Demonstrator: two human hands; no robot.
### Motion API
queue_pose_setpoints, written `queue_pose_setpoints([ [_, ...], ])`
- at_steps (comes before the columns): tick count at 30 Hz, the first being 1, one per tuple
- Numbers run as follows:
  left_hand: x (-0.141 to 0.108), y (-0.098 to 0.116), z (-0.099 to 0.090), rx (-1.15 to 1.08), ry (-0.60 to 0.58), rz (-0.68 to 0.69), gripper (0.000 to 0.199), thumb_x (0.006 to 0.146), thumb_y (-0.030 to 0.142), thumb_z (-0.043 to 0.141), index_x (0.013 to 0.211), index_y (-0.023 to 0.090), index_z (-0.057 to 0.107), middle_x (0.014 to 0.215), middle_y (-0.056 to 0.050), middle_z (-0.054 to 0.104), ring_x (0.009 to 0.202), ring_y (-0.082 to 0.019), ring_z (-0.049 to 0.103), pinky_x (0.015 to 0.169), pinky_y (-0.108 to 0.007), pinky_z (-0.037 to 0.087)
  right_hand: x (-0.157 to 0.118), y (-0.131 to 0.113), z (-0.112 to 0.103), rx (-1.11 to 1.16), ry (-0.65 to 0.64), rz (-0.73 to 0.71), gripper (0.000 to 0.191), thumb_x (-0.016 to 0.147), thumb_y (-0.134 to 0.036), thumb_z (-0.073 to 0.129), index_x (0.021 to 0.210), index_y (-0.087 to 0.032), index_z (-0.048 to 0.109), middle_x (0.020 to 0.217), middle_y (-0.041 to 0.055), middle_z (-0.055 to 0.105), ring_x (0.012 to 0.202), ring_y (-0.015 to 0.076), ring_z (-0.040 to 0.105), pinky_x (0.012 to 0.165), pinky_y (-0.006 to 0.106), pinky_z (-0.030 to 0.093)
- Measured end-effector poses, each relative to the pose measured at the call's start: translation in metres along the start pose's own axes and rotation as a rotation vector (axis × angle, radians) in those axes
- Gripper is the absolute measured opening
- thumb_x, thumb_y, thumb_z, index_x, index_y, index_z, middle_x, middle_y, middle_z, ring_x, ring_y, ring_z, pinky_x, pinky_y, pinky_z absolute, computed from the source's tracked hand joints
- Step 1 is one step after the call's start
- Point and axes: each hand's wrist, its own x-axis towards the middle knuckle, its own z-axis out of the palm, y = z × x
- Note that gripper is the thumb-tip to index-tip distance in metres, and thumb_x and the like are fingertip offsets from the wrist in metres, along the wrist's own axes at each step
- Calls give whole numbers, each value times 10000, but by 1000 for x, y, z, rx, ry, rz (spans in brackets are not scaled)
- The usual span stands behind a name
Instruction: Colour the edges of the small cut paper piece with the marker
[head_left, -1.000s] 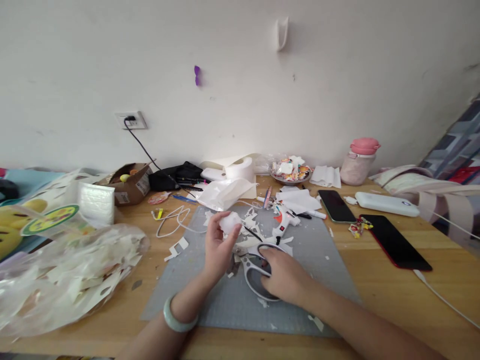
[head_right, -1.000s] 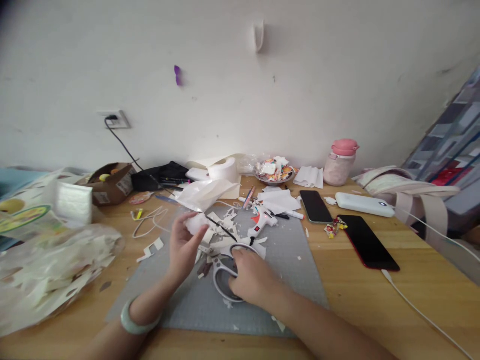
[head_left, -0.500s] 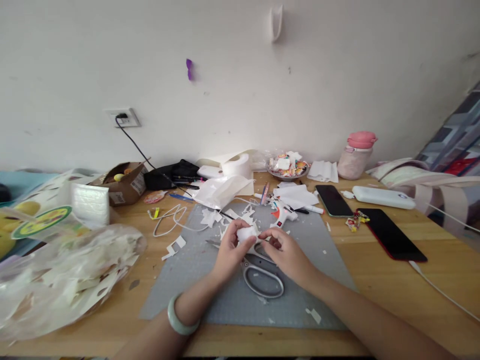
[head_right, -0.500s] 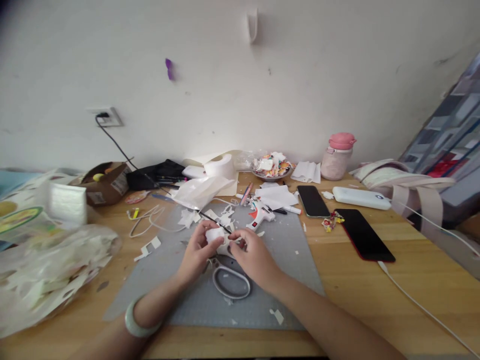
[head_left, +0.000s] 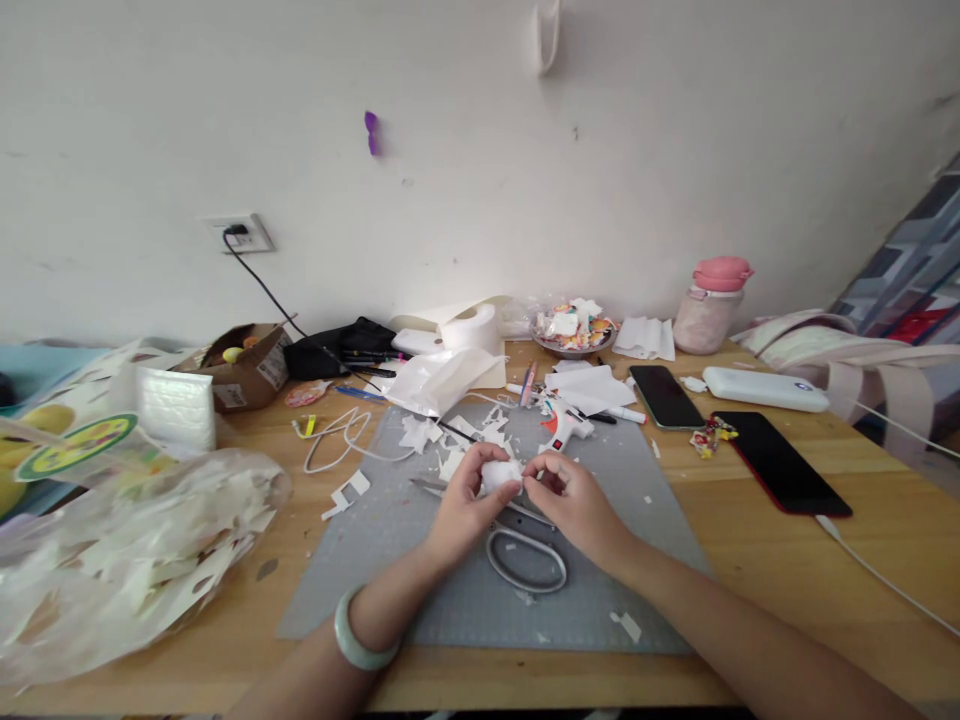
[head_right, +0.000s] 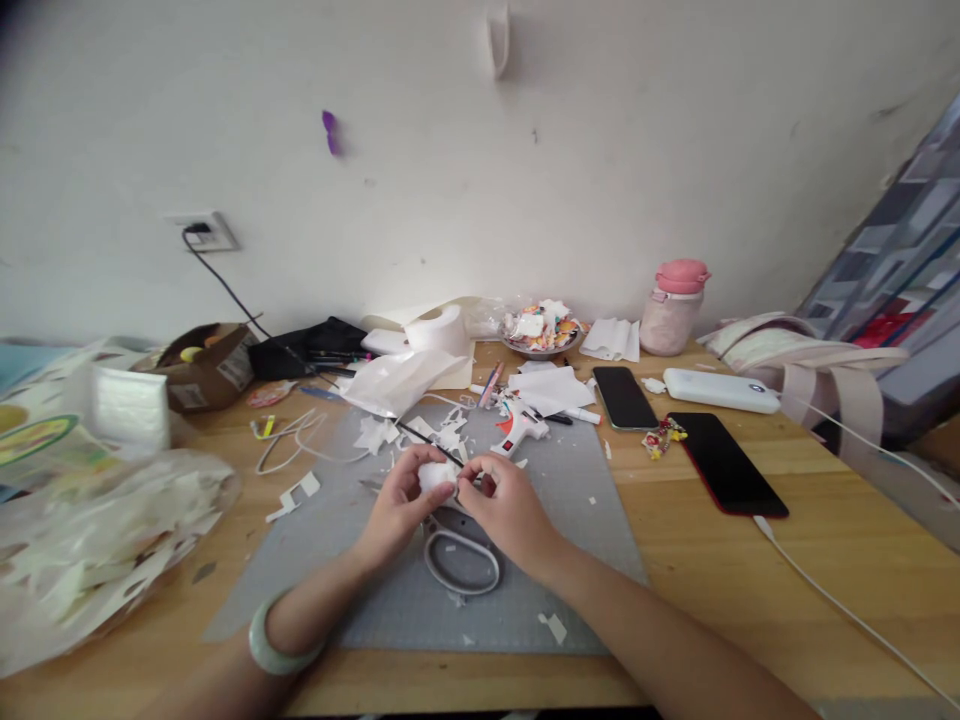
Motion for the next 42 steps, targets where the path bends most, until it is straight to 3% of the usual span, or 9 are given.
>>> queue_pose_setpoints([
  [12,-2,2,4,-100,36,-40,298,731,301,655,931,194,461,819,29,482,670,-97,433,617,-210,355,-1,-1,5,84,23,60,134,729,-310,479,725,-183,524,603,-35,446,554,111,431,529,227,366],
  [26,1,6,8,-219,75,-114,347,668,332,692,878,192,454,712,48,492,638,-101,445,607,-211,350,-2,0,8,117,49,112,161,737,-343,488,736,-186,521,565,-47,415,501,98,377,457,213,312],
  [30,2,6,6,-185,72,-135,371,663,369,693,887,195,454,712,48,490,621,-100,444,587,-212,346,0,4,7,119,36,147,159,741,-337,488,745,-184,534,569,-44,450,502,99,404,472,211,339],
  [35,2,6,6,-128,32,-101,363,662,369,700,877,191,468,709,50,476,610,-95,426,563,-207,333,5,11,2,113,31,164,246,750,-363,493,892,-179,572,669,-20,530,551,112,458,507,220,375],
  [42,2,6,9,-95,-23,-83,376,654,344,708,885,189,455,730,40,485,624,-104,442,575,-220,347,5,8,-2,56,-12,110,172,703,-324,541,780,-174,572,603,-38,498,550,112,453,539,231,374],
])
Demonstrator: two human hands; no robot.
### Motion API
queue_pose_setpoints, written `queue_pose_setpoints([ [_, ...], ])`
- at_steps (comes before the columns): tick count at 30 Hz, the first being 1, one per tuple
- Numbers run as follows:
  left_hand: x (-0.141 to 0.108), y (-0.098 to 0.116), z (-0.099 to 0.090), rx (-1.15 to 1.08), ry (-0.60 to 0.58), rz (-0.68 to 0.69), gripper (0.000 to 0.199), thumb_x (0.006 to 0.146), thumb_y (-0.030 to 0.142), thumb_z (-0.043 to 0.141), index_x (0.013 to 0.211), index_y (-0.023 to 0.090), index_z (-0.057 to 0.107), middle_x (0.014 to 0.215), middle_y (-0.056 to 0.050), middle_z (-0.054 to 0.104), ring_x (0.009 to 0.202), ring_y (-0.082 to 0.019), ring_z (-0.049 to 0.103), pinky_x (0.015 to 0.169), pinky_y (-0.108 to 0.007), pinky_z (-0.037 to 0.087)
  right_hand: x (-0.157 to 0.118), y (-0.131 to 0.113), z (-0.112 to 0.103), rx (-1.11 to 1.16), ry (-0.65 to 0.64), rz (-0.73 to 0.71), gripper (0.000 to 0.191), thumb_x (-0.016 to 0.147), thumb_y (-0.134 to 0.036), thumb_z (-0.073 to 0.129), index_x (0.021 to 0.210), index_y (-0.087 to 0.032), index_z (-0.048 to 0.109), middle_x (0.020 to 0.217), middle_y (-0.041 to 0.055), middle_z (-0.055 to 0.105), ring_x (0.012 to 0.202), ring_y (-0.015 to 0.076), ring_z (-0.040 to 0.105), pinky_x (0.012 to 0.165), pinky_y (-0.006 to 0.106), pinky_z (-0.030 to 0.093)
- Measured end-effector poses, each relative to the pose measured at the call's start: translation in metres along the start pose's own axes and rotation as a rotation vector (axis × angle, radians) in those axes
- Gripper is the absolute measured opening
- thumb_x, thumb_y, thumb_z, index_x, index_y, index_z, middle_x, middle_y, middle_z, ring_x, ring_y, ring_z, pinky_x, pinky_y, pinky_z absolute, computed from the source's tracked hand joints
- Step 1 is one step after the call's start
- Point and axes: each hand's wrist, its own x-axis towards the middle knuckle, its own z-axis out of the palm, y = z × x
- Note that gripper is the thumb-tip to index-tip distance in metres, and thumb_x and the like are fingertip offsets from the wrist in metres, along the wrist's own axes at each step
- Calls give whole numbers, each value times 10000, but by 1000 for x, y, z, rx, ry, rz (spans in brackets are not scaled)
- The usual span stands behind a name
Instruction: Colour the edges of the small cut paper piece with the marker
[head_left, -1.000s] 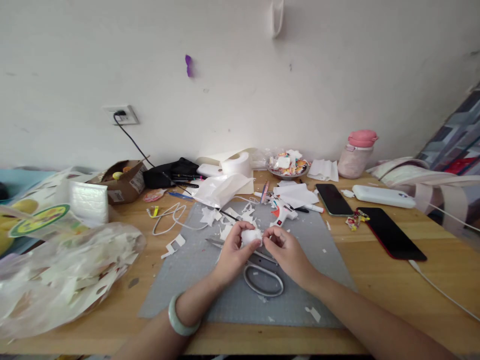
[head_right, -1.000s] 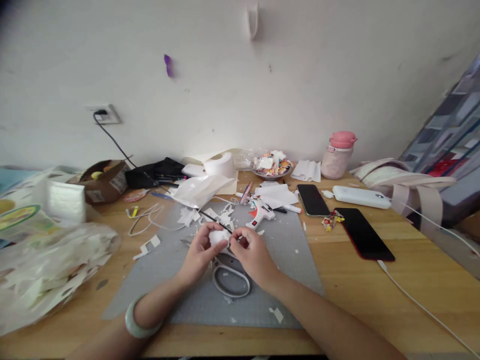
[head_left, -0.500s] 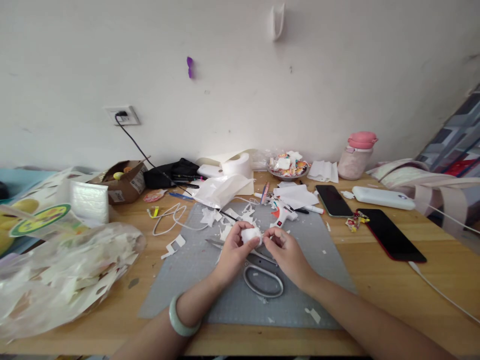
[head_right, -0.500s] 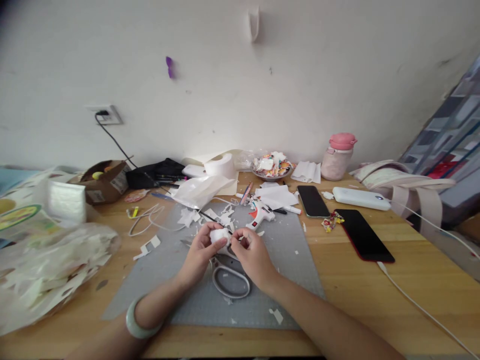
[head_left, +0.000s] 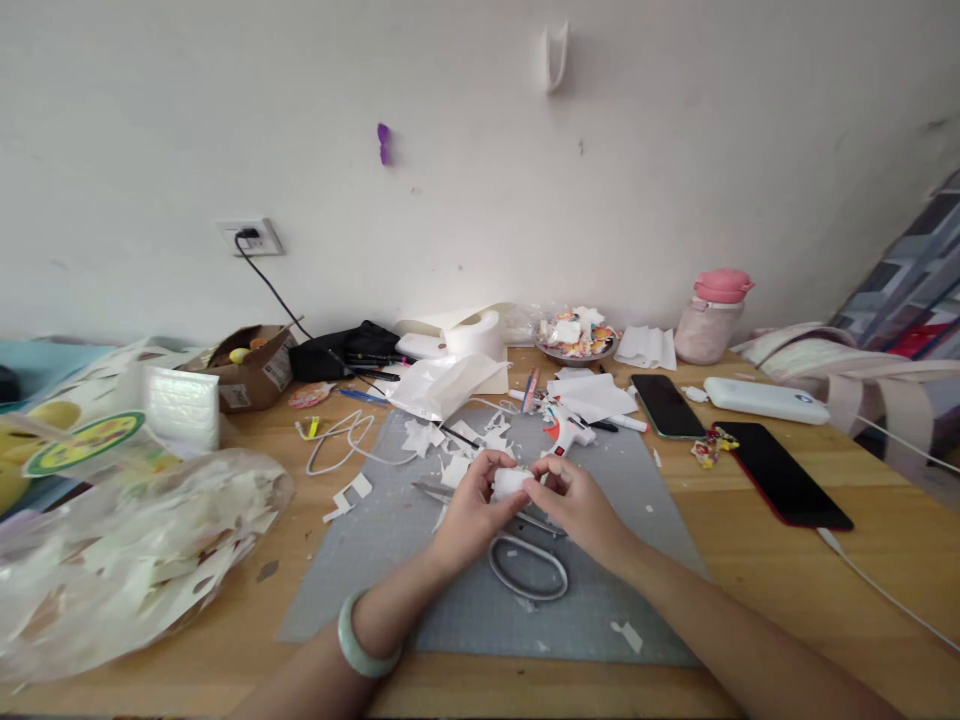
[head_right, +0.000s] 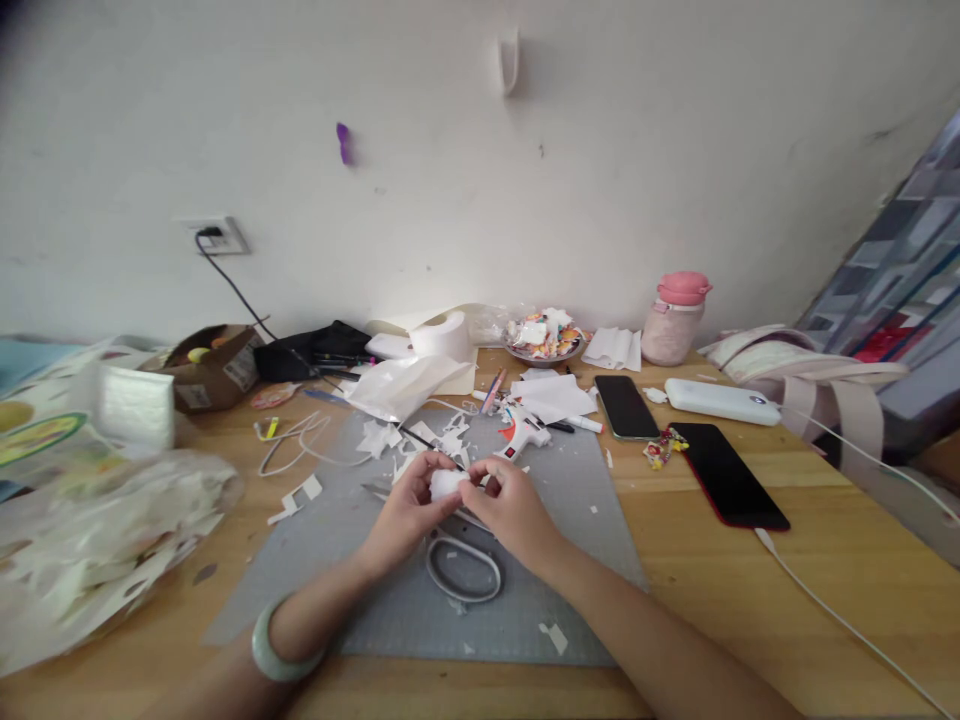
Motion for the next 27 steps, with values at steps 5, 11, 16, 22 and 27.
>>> queue_pose_setpoints([
  [5,1,-6,0,17,6,32,411,639,347,719,902,198,440,765,30,507,647,-114,469,595,-229,365,2,-1,0,-44,-40,-21,205,742,-367,494,745,-175,566,639,-17,543,614,135,510,577,241,409],
  [11,0,-12,-3,150,-27,140,400,748,289,632,1065,199,405,790,6,576,720,-140,511,712,-277,382,16,-11,-36,-245,-117,8,193,750,-342,486,755,-189,605,732,5,627,723,162,573,650,248,423],
  [16,-5,-8,-2,335,-95,258,337,826,198,510,1126,209,357,926,-50,615,775,-157,544,724,-302,402,26,-5,-76,-626,-131,206,85,624,-162,577,546,-181,605,539,22,597,539,179,547,530,268,353],
  [22,-7,-8,-1,389,-133,297,287,845,160,453,1115,214,372,930,-45,616,820,-163,563,759,-314,407,20,-9,-82,-942,-65,328,95,643,-160,579,585,-190,647,662,88,675,629,225,613,517,268,336],
  [27,-3,-13,-3,323,-68,293,259,851,177,448,1101,207,387,870,-39,614,783,-165,551,741,-316,410,34,-48,-91,-1090,-30,310,208,754,-202,485,773,-170,689,828,125,705,746,250,646,555,284,364],
])
